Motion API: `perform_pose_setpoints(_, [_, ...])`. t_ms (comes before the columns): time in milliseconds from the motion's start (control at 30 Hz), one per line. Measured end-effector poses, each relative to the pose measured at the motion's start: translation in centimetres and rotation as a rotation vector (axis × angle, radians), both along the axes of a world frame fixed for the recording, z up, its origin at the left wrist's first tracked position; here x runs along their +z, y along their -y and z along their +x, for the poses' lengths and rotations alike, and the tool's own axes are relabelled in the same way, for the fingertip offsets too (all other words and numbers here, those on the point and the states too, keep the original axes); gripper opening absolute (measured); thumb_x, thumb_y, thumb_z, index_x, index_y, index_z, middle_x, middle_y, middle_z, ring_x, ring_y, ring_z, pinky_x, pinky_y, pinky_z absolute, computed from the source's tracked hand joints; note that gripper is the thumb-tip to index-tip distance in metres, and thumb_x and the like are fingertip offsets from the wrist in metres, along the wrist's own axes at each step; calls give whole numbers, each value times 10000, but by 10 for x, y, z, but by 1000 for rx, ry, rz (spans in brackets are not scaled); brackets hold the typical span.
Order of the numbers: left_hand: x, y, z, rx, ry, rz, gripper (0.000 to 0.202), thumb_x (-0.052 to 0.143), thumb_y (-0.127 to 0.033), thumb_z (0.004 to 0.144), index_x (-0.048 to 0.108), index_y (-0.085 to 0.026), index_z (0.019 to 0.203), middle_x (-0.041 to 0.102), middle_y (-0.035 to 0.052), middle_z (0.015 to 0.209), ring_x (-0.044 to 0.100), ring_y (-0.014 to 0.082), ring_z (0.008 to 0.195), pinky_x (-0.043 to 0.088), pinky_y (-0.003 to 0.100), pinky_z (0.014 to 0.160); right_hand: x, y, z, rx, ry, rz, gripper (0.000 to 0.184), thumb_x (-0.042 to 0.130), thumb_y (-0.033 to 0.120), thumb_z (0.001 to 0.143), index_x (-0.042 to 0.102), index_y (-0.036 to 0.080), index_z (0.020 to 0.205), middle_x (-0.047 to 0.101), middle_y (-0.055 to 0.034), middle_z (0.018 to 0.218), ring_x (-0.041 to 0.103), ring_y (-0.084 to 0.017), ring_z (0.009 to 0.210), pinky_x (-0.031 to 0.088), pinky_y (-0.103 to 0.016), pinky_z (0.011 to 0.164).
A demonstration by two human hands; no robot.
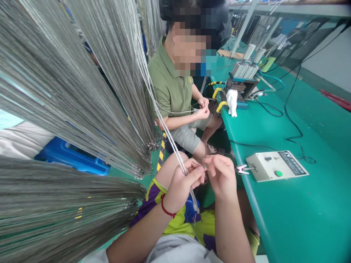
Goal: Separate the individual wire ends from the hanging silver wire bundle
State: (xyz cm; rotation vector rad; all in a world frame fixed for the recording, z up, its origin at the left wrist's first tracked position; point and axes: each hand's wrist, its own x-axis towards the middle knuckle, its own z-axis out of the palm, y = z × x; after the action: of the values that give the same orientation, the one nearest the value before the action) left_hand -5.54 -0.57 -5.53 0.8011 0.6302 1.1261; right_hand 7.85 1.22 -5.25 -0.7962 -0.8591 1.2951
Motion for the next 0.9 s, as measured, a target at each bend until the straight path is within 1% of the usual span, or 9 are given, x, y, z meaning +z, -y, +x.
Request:
perform_pose_setpoints(200, [1,-1,1,19,-31,-15,280,743,-394,933,613,-161,848,603,-9,644,382,54,476,257,201,455,3,1,-1,-7,-23,-24,302,698,441,926,847,186,859,468,32,482,451,-140,497,444,-305,555])
perform_pose_setpoints(333, [2,-5,0,87,-75,21,245,734,-390,941,648,-168,881,619,-10,670,461,77,500,368,215,502,-2,7,-4,22,121,-3,382,665,501,953,798,200,1146,562,13,644,535,-157,573,454,-295,555])
perform_pose_setpoints(400, [4,-8,-3,152,-132,102,195,729,-356,946,683,-172,901,655,13,744,581,123,626,476,244,619,-7,12,-6,80,265,22,378,729,454,916,766,229,1218,692,-39,858,634,-195,727,527,-331,668])
perform_pose_setpoints(467, [5,-12,-6,206,-208,171,155,719,-334,952,723,-180,935,683,41,847,648,173,790,528,283,750,-12,15,-9,126,392,50,368,750,389,901,750,259,1245,738,-83,1099,678,-256,936,560,-398,823])
perform_pose_setpoints(567, [8,-19,-12,276,-299,237,137,706,-326,959,766,-203,966,680,68,989,657,219,949,530,311,838,-14,13,-13,102,521,92,361,685,345,944,709,331,1304,750,-75,1185,684,-302,1025,549,-474,902])
perform_pose_setpoints(667, [12,-27,-20,411,-375,323,137,719,-324,948,791,-216,904,624,76,1135,618,235,1091,491,309,932,-1,6,-17,88,673,182,295,658,324,957,737,413,1228,775,-36,1143,692,-321,976,530,-500,877])
perform_pose_setpoints(733, [17,-31,-25,476,-381,331,155,733,-339,936,788,-215,861,588,72,1171,601,234,1110,468,305,960,14,3,-21,160,732,248,232,660,308,952,778,428,1113,787,-16,1059,689,-325,938,525,-493,847])
perform_pose_setpoints(833, [26,-34,-30,511,-297,301,172,734,-381,931,776,-223,878,569,69,1219,589,240,1120,458,308,958,41,0,-26,247,753,303,169,642,293,959,784,380,989,764,-19,972,681,-310,914,524,-462,821])
perform_pose_setpoints(900, [31,-34,-30,584,-269,290,195,681,-422,969,771,-250,980,548,69,1288,552,246,1184,430,307,988,63,-5,-22,175,758,300,145,611,293,977,750,326,960,750,-34,983,677,-296,930,513,-437,826])
